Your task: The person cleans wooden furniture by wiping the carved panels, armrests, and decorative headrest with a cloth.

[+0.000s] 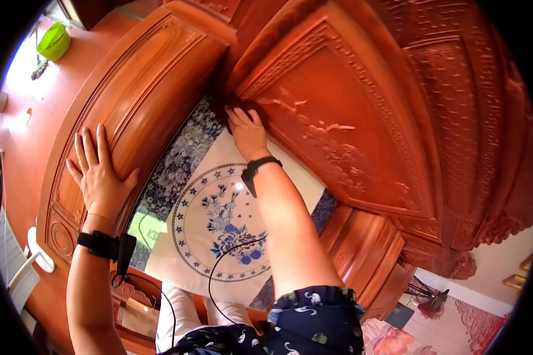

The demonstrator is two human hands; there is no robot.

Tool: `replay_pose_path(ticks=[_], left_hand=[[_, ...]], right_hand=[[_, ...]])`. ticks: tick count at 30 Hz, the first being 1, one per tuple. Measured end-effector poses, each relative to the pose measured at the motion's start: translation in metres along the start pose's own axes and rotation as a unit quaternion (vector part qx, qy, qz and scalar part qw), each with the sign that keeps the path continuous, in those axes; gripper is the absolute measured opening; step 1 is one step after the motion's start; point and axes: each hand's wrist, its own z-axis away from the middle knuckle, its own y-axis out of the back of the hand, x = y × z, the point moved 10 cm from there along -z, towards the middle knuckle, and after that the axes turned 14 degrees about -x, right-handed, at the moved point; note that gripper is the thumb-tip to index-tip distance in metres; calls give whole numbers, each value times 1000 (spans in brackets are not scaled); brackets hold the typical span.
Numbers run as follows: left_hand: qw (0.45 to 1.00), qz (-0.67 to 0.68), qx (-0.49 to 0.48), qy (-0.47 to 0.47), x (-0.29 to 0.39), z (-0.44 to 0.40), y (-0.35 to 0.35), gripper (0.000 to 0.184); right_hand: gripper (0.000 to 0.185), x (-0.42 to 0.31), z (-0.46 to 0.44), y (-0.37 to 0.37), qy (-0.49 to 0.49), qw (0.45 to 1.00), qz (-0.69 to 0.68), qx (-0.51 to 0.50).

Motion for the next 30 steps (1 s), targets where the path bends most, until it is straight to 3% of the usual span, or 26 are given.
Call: replay_pose_path(ticks=[1,3,5,6,7,10,11,13,17,23,25,27,29,30], left_hand=[[1000,4,6,-8,2,1,1,100],[1000,8,17,-11,-1,-1,4,99],[1000,12,19,-14,1,0,4,99],[1000,14,20,-19,1,0,4,100],[999,16,22,-18,0,0,6,100],[1000,11,-5,-2,1,0,4,102],[1000,11,-2,-3,1,0,5,102],[1000,7,-6,-1,1,0,4,103],[1000,1,-8,6,2,1,7,103],[1000,16,-22,1,1,2,6,104],[1000,22,-15,-6,-1,3,6,104],[999,32,-17,-10,0,3,7,104],[999,44,-6,-17,0,5,12,104],[999,46,-14,-17,0,6,12,104]], right_hand=[[31,-8,-4,-21,-3,998,-42,-56],[28,-15,-11,-27,-3,999,-42,-21],[25,-26,-12,-53,51,971,42,-230],[24,-26,-14,-49,55,966,28,-250],[24,-25,-16,-35,55,967,30,-248],[26,-38,-26,69,142,989,45,-23],[26,-31,-30,70,140,989,47,-21],[32,-15,-39,73,111,977,182,15],[40,-17,0,-13,167,929,251,-216],[35,38,157,-90,166,851,277,-414],[32,62,189,-95,33,851,126,-508],[32,77,193,-41,-152,830,-58,-534],[38,97,197,-19,-335,770,-283,-464],[40,100,187,-23,-314,772,-383,-399]])
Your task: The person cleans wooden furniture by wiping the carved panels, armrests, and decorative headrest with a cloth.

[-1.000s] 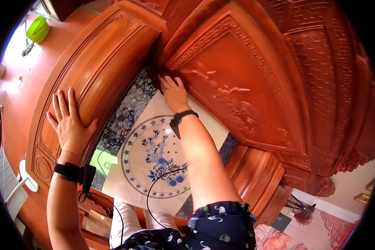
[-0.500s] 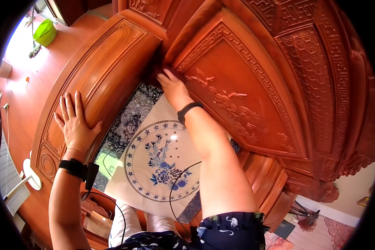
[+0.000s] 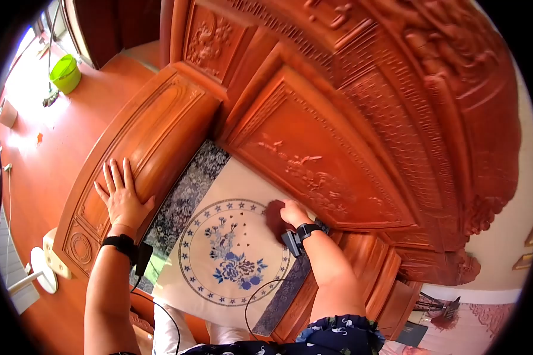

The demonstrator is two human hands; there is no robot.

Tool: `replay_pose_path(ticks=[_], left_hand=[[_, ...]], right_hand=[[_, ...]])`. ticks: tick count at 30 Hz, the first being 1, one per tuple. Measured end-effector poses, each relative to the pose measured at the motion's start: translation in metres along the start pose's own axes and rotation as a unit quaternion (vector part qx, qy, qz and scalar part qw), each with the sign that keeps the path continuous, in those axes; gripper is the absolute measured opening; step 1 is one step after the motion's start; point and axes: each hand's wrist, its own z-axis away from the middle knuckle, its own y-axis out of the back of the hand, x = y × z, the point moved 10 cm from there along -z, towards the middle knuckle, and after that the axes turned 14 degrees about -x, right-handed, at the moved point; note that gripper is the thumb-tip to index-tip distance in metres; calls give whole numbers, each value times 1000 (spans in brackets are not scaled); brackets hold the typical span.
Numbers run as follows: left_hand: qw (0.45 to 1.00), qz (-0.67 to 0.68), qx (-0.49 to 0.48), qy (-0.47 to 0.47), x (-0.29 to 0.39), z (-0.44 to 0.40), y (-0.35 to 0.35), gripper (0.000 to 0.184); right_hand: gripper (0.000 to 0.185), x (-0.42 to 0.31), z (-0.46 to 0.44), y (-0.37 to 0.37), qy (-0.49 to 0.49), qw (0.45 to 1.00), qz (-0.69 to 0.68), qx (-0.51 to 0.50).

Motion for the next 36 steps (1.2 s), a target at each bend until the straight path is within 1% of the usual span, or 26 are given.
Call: replay_pose_path(ticks=[1,2,3,4,5,6,7,9,12,13,14,15,16,17,19,21,22,23,25,26,27,29,30,33,35,36], left_hand=[[1000,0,-9,1,0,1,0,104],[1000,8,-21,-1,-1,2,2,104],[1000,13,-25,-1,-1,2,2,103],[1000,17,-24,-6,-2,3,3,102],[999,21,-23,-11,-2,3,3,102],[999,31,-22,-19,-2,4,4,100],[999,30,-24,-24,-2,4,4,100],[998,37,-41,-35,-4,5,9,97],[992,80,-77,-62,-7,4,10,96],[988,101,-86,-75,-9,3,10,95],[986,111,-83,-93,-10,-2,-1,103],[987,92,-89,-102,-10,-4,-6,104],[987,70,-99,-103,-10,-5,-8,104],[987,46,-110,-106,-10,-6,-11,105],[985,48,-116,-119,-8,-11,-14,106],[984,26,-141,-107,-8,-11,-20,107],[983,26,-142,-111,-6,-9,-13,107],[978,32,-177,-108,-6,-8,-11,104],[965,36,-239,-102,-4,-2,-4,99],[968,-3,-234,-93,-5,-5,-11,107],[969,-15,-227,-96,-3,-9,-16,107],[957,-37,-278,-80,-5,-8,-22,117],[958,-44,-271,-79,-4,-9,-18,117],[945,-52,-315,-62,-5,-6,-24,121],[943,-58,-322,-65,-4,-5,-26,121],[941,-55,-328,-68,-5,-6,-25,122]], right_hand=[[42,-8,-5,6,84,992,-88,10],[43,-41,13,25,157,972,-176,14],[42,-66,37,51,179,961,-192,85],[43,-98,57,73,270,931,-218,113],[45,-136,94,105,341,910,-109,210],[47,-176,148,134,381,874,-22,301],[48,-211,205,158,424,825,6,374],[48,-254,291,196,419,737,103,520],[50,-287,367,222,336,605,188,697],[50,-292,368,229,309,581,194,727],[50,-297,356,240,297,574,190,739],[49,-301,336,252,287,565,187,751],[52,-303,300,266,278,593,190,732],[55,-308,257,268,128,662,253,694],[57,-312,242,258,151,650,179,723],[60,-310,233,256,161,628,197,735],[62,-314,235,257,145,633,218,729],[53,-313,236,256,155,655,204,711],[40,-333,230,252,185,679,253,664],[36,-348,221,246,244,696,271,618],[33,-364,212,236,302,710,285,569],[31,-378,204,230,256,719,309,568],[31,-379,212,232,278,700,296,587],[28,-347,241,249,296,692,257,606],[26,-302,257,250,270,684,247,631],[25,-280,264,247,246,708,232,619]])
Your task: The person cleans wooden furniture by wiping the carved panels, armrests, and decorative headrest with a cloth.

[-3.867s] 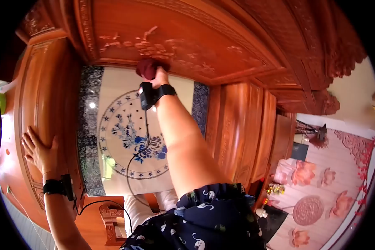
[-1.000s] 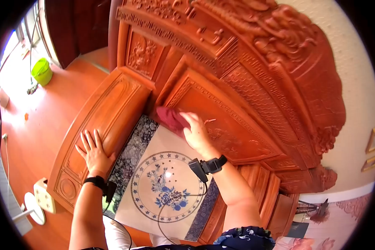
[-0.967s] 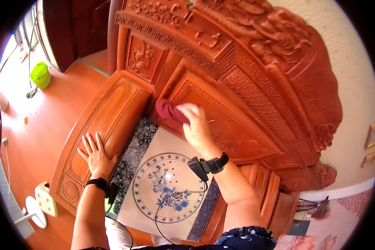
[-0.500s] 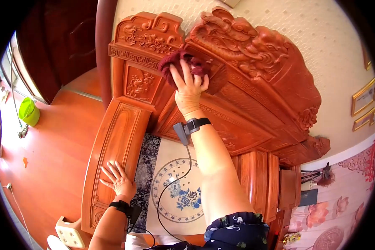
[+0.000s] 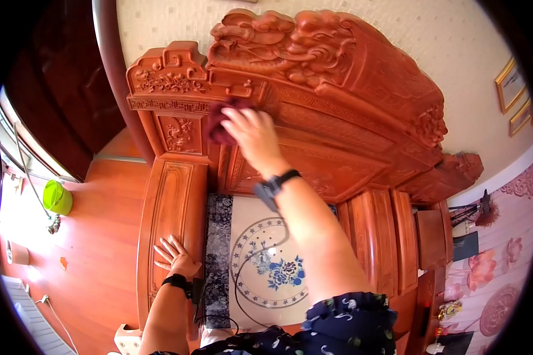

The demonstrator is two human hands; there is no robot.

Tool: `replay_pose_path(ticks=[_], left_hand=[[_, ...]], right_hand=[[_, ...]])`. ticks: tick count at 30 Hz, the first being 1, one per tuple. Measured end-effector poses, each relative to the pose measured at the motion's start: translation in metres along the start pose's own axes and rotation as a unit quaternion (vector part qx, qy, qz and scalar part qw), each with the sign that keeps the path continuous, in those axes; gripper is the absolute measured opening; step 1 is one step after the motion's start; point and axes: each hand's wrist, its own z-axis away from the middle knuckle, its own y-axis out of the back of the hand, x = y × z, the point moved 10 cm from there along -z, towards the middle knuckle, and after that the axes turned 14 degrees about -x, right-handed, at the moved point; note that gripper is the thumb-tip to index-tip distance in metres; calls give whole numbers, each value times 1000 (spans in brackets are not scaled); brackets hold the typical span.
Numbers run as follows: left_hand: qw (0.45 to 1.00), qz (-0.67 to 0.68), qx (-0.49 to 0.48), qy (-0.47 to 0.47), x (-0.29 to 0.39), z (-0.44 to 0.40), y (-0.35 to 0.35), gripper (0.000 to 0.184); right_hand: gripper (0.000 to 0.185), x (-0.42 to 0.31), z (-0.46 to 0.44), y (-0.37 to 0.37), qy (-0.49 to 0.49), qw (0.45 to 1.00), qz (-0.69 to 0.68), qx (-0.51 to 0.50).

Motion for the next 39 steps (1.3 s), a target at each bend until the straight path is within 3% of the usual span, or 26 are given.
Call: replay_pose_path(ticks=[2,7,9,18,23,24,28,30,34,39], left_hand=[[1000,7,-14,4,-2,-1,2,122],[1000,15,-18,10,-1,-8,-3,121],[1000,15,-16,13,-1,-9,-2,120],[1000,14,-10,13,-1,-10,-2,119],[1000,21,-14,-1,-1,-1,0,120],[1000,21,-15,-3,-1,-3,0,121],[1000,9,-16,6,-3,-8,-3,120],[1000,14,-15,5,-1,-8,-2,120],[1000,4,9,-9,-2,-9,-4,119],[997,44,45,-37,-4,-15,-5,118]], right_hand=[[26,31,34,8,-61,998,14,1],[36,32,23,6,-72,996,-33,49],[25,7,-9,-1,-15,998,-37,53],[15,-117,-143,-33,94,989,-58,98],[17,-93,-113,-10,165,981,-53,89],[18,-76,-93,-5,152,981,-38,113],[19,4,-13,9,56,998,31,25],[21,26,14,14,22,997,50,45],[21,13,-2,4,-15,997,60,55],[25,-48,-70,-10,44,994,-30,100]])
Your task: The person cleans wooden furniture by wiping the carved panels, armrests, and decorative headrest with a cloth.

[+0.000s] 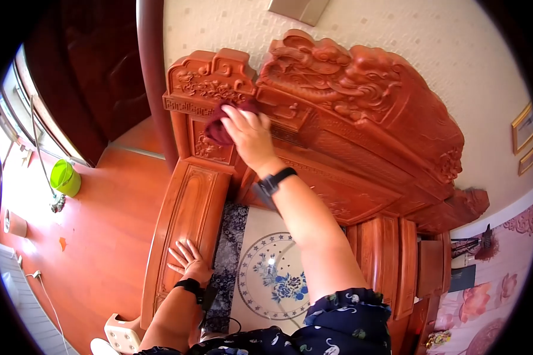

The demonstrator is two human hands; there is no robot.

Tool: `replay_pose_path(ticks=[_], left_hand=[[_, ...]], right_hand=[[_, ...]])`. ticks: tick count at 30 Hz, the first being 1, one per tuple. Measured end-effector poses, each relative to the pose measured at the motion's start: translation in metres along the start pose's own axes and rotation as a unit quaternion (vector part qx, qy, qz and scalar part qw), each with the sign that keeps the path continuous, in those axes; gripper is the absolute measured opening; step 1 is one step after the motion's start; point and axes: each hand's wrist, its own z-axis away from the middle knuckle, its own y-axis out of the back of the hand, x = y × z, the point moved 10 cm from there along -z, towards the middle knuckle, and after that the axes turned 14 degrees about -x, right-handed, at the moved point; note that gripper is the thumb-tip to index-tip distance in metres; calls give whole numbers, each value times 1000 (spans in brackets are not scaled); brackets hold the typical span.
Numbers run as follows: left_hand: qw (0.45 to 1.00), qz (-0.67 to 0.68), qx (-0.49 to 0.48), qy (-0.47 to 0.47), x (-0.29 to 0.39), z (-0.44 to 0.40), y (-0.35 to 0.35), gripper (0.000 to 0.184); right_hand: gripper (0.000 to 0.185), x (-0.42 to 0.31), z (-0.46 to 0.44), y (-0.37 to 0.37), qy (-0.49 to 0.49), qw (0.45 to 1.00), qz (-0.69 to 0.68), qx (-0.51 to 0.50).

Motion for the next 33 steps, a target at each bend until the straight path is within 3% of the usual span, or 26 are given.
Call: replay_pose_path(ticks=[2,7,11,15,20,22,23,24,33], left_hand=[[999,26,-16,-15,5,12,8,97],[999,20,-43,2,4,10,7,103],[999,20,-42,-2,5,14,8,103],[999,26,-30,-10,7,16,12,101],[999,25,-24,-8,4,7,1,96],[999,-29,28,24,-2,-8,-3,119],[999,17,-29,6,4,8,8,95],[999,22,-35,6,3,8,8,95],[998,47,-40,-21,4,11,10,94]], right_hand=[[19,-28,-32,-16,29,999,3,15],[18,-76,-95,-47,12,999,-21,26],[16,-93,-114,-55,59,998,-15,-15],[16,-66,-71,-36,116,992,-39,-6],[21,5,29,-8,36,993,71,-83],[20,35,64,-2,-2,991,83,-104],[19,41,75,5,0,991,95,-93],[18,44,82,6,2,991,107,-81],[18,-46,-18,-63,50,997,9,-61]])
